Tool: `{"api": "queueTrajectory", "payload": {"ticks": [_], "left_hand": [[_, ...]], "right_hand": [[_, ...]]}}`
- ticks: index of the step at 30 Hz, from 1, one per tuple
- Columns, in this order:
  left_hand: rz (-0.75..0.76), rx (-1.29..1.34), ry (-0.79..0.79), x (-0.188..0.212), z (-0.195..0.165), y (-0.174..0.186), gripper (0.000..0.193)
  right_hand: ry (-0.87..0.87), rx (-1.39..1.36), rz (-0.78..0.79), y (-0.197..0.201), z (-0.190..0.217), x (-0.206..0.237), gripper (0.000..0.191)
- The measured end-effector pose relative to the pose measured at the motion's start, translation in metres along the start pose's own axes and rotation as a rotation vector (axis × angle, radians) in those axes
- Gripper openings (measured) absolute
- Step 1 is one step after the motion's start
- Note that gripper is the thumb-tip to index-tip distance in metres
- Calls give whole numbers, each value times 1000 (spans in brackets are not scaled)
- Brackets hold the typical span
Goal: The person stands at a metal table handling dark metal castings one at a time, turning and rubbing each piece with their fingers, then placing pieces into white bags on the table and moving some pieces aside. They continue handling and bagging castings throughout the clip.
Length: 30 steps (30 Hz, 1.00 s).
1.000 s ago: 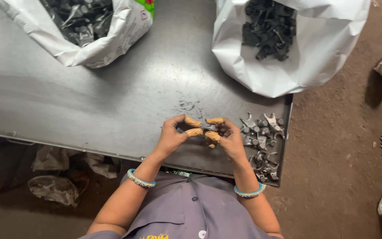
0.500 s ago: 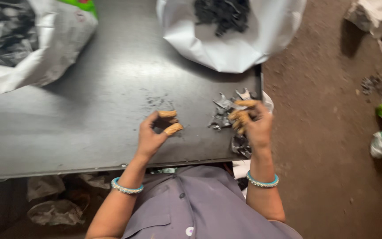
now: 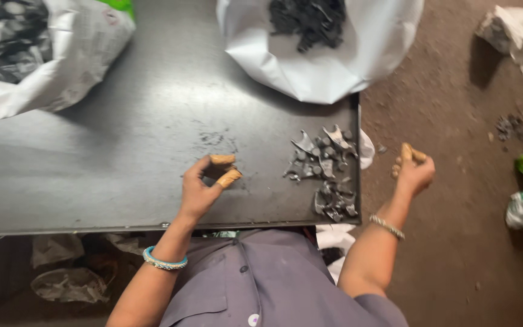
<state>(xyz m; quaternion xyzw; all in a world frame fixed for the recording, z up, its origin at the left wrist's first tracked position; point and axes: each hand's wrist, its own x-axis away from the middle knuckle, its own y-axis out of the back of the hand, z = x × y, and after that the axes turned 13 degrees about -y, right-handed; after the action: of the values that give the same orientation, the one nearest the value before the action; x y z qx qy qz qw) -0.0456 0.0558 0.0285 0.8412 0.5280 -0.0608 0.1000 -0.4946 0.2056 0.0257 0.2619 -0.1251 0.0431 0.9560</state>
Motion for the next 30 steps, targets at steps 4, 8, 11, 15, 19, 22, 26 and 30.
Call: {"api": "queueTrajectory", "payload": {"ticks": [4, 8, 11, 15, 19, 22, 26, 30], "left_hand": [[-35, -11, -9, 2, -5, -1, 29], [-54, -166, -77, 8, -13, -15, 25], [-44, -329, -201, 18, -18, -29, 25], [-6, -440, -259, 34, -18, -39, 27], [2, -524, -432, 50, -12, -43, 32], [68, -587, -513, 56, -4, -44, 27], [109, -625, -545, 59, 4, -46, 24], [113, -631, -510, 60, 7, -46, 23]], "right_hand": [[141, -62, 255, -11, 0, 17, 24], [303, 15, 451, -37, 24, 69, 24], [518, 193, 520, -54, 43, 118, 22], [645, 321, 590, -56, 57, 154, 20], [642, 302, 395, -37, 60, 137, 29], [586, 319, 283, -14, 60, 110, 36], [622, 349, 357, -2, 53, 99, 45], [656, 514, 508, -9, 53, 110, 62]]}}
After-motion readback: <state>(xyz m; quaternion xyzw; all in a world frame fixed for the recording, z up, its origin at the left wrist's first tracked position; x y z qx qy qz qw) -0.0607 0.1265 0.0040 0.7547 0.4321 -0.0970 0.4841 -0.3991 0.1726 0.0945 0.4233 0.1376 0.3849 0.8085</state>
